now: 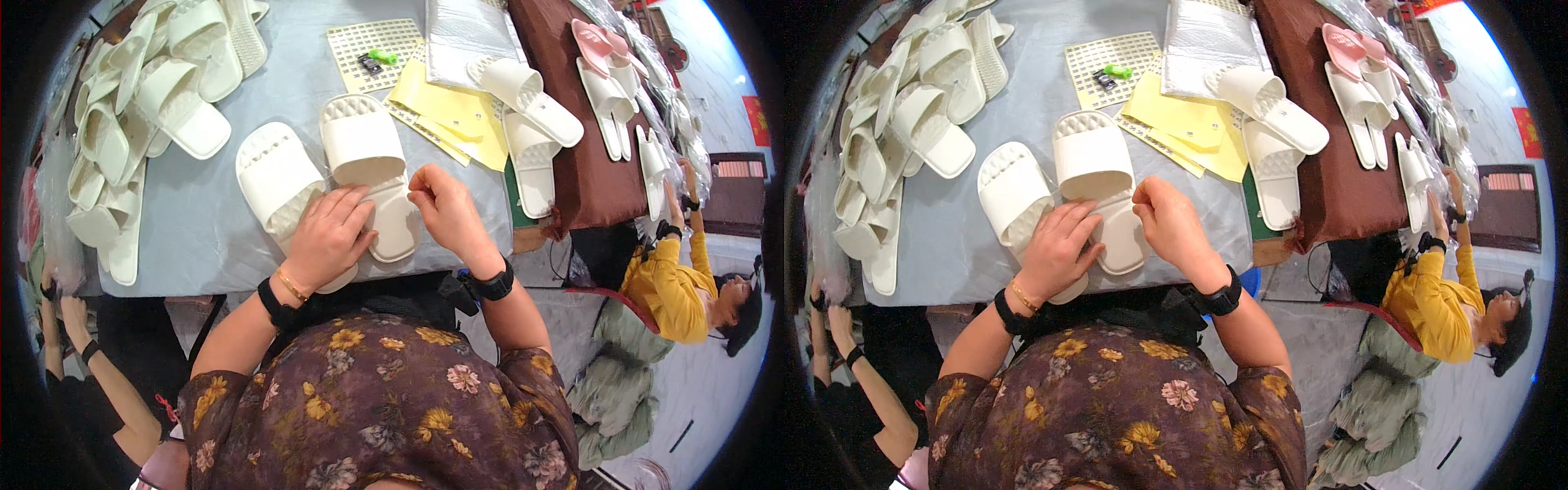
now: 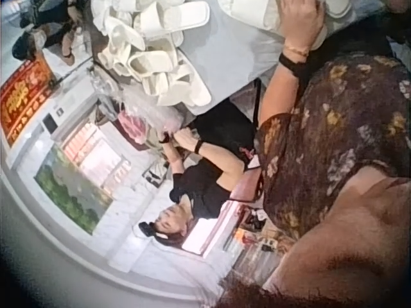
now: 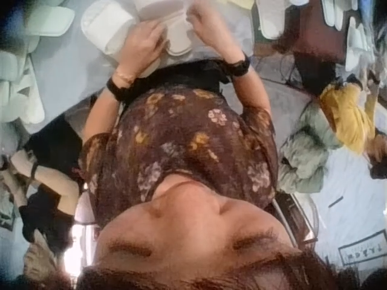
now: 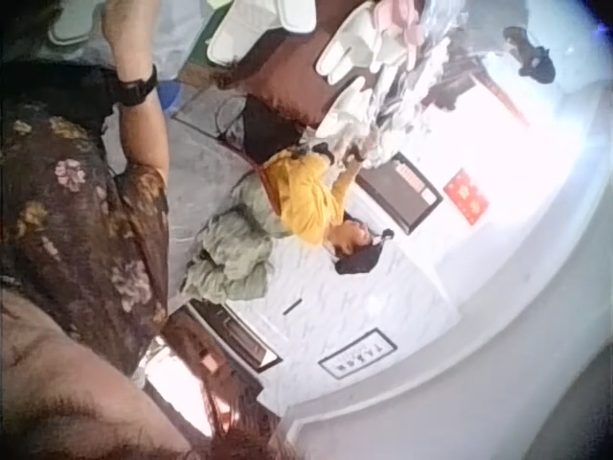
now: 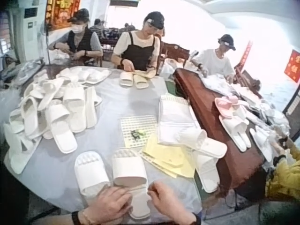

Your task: Inspecting and assembling white plastic slippers at a manufacturing station.

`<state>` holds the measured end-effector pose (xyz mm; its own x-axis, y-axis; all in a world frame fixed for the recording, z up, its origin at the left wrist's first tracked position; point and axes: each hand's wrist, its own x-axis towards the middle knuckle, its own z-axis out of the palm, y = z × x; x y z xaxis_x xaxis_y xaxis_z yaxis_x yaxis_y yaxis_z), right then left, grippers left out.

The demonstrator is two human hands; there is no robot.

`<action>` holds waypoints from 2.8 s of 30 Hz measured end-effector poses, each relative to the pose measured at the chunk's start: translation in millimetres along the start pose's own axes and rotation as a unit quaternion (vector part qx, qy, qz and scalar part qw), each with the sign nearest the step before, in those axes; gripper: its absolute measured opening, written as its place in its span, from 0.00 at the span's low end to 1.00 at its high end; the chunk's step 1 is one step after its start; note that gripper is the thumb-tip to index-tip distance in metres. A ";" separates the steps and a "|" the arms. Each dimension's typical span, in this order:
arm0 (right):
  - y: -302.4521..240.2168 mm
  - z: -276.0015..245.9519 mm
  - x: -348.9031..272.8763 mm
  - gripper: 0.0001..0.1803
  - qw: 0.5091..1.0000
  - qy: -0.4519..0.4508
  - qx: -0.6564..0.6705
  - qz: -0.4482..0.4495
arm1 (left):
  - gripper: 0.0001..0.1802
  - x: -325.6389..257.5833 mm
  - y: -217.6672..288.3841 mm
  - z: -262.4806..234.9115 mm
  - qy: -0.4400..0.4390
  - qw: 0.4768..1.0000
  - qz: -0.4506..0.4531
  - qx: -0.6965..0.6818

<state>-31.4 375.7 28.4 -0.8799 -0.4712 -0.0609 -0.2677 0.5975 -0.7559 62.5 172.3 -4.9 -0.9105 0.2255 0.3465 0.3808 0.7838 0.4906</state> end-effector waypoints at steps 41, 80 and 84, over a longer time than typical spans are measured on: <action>-3.7 35.4 12.9 0.09 0.984 0.037 -0.149 -0.090 | 0.22 -2.5 -0.1 -0.4 0.015 1.000 -0.001 -0.001; 23.1 29.7 -7.1 0.15 0.993 0.089 0.073 -0.020 | 0.34 18.6 1.5 -19.9 0.101 0.964 -0.230 -0.091; 24.8 28.3 -9.0 0.14 0.984 0.091 0.153 0.011 | 0.27 11.7 11.0 -52.7 0.173 0.728 -0.235 -0.621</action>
<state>-19.1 376.4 -8.2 -0.9477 -0.3187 0.0168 -0.1407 0.3700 -0.9183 64.4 153.0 46.7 -0.9740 -0.2259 -0.0173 0.0880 -0.4475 0.8900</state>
